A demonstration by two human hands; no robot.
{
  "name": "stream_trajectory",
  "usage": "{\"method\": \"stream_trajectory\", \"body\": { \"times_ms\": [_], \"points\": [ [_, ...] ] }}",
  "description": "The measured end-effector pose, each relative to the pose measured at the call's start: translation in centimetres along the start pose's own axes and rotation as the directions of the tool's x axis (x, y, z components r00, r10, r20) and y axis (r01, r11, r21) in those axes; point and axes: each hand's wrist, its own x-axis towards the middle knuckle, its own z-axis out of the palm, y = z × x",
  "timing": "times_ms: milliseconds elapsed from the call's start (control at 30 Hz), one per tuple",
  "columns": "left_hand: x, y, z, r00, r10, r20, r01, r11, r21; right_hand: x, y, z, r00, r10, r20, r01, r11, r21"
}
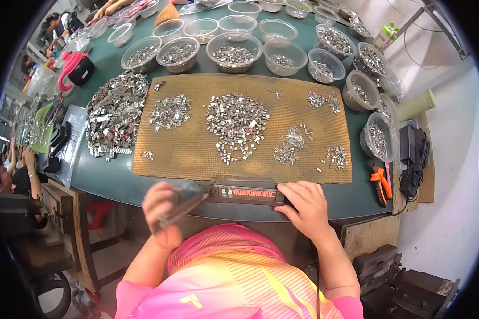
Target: The person sorts and aligns small metal parts onto a tray by hand, then processes them with a manual press.
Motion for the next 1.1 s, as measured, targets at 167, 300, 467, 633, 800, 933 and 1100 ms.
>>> {"method": "stream_trajectory", "body": {
  "times_ms": [167,300,467,633,800,933,1100],
  "points": [
    [-1.7,-0.4,-2.2,0.915,-0.324,-0.239,0.367,0.917,0.160,0.0,-0.5,0.4,1.000,-0.009,0.012,0.009,0.999,-0.035],
    [2.4,1.2,-1.0,0.956,-0.231,0.182,0.133,0.891,0.434,-0.2,-0.5,0.3,1.000,0.019,0.022,-0.018,0.999,-0.046],
    [5.4,1.6,4.2,0.884,-0.184,0.430,0.051,0.952,0.302,0.4,0.0,-0.3,0.995,0.071,0.071,-0.077,0.994,0.081],
    [5.2,1.0,6.1,0.881,-0.071,0.468,-0.035,0.976,0.214,0.8,0.8,0.0,0.991,0.117,0.057,-0.129,0.943,0.306],
    [6.4,1.6,6.0,0.915,-0.001,0.403,0.019,0.999,-0.042,-0.2,-0.3,-0.7,0.970,0.242,-0.009,-0.228,0.925,0.303],
    [8.2,1.6,1.7,0.891,-0.202,0.408,0.193,0.979,0.063,0.0,-0.5,-0.2,0.972,0.233,0.002,-0.221,0.919,0.327],
    [10.5,-2.3,-6.3,0.883,-0.446,0.146,0.390,0.870,0.301,0.1,-0.8,-0.1,0.969,0.248,-0.019,-0.227,0.913,0.338]
  ]
}}
